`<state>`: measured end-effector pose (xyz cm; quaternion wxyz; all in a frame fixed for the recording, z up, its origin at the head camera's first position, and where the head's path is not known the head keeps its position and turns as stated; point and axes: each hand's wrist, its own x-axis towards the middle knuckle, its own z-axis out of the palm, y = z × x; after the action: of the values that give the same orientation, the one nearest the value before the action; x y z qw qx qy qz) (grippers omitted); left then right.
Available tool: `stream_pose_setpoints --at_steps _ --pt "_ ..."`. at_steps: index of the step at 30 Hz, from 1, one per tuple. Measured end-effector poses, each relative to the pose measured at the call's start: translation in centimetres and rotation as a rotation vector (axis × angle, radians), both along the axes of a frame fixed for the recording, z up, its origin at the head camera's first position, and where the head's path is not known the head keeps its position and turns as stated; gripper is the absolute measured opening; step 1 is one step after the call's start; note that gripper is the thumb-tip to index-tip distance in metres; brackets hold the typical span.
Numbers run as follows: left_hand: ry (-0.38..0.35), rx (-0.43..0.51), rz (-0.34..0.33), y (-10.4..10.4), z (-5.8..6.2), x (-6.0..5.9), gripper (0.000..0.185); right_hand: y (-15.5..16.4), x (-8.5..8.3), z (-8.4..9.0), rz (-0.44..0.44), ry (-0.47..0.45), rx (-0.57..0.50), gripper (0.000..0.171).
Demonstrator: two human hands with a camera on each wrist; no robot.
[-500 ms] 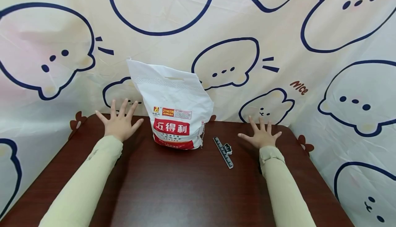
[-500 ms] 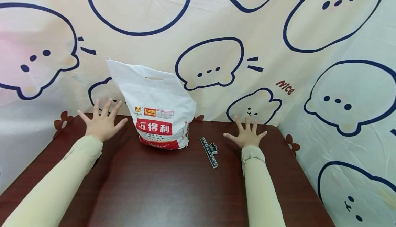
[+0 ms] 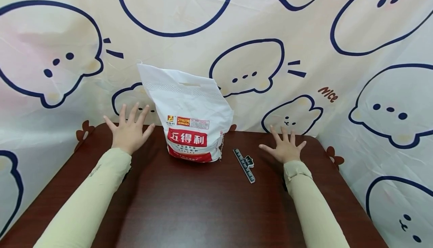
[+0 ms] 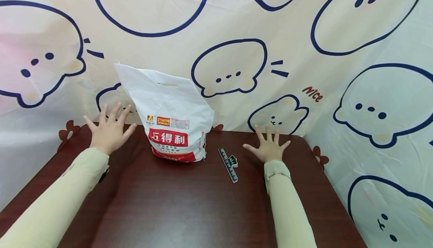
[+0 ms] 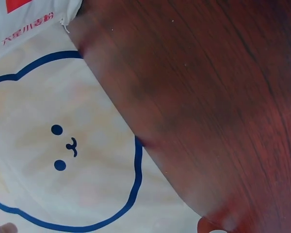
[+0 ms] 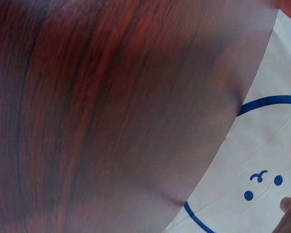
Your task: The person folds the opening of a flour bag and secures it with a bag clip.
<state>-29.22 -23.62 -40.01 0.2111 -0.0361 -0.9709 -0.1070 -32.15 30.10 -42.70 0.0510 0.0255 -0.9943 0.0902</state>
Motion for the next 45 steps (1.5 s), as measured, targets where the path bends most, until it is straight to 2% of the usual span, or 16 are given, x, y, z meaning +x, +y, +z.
stream_pose_setpoints --at_steps 11,18,28,38,45 --pt "0.171 0.032 -0.037 0.7 1.6 0.1 0.064 -1.2 0.0 -0.3 0.054 0.084 -0.017 0.095" --pt "0.216 0.076 -0.027 1.2 2.4 0.3 0.064 -2.2 0.0 -0.4 0.085 0.130 -0.042 0.091" --pt "0.349 0.133 -0.063 2.0 3.1 0.4 0.057 -3.3 0.7 0.0 0.143 0.194 -0.053 0.088" --pt "0.398 0.180 -0.087 3.3 4.0 0.5 0.054 -3.5 0.6 -0.6 0.223 0.376 -0.075 0.073" --pt "0.481 0.169 -0.142 4.4 4.8 0.8 0.048 -4.2 1.1 -0.4 0.237 0.387 -0.135 0.065"
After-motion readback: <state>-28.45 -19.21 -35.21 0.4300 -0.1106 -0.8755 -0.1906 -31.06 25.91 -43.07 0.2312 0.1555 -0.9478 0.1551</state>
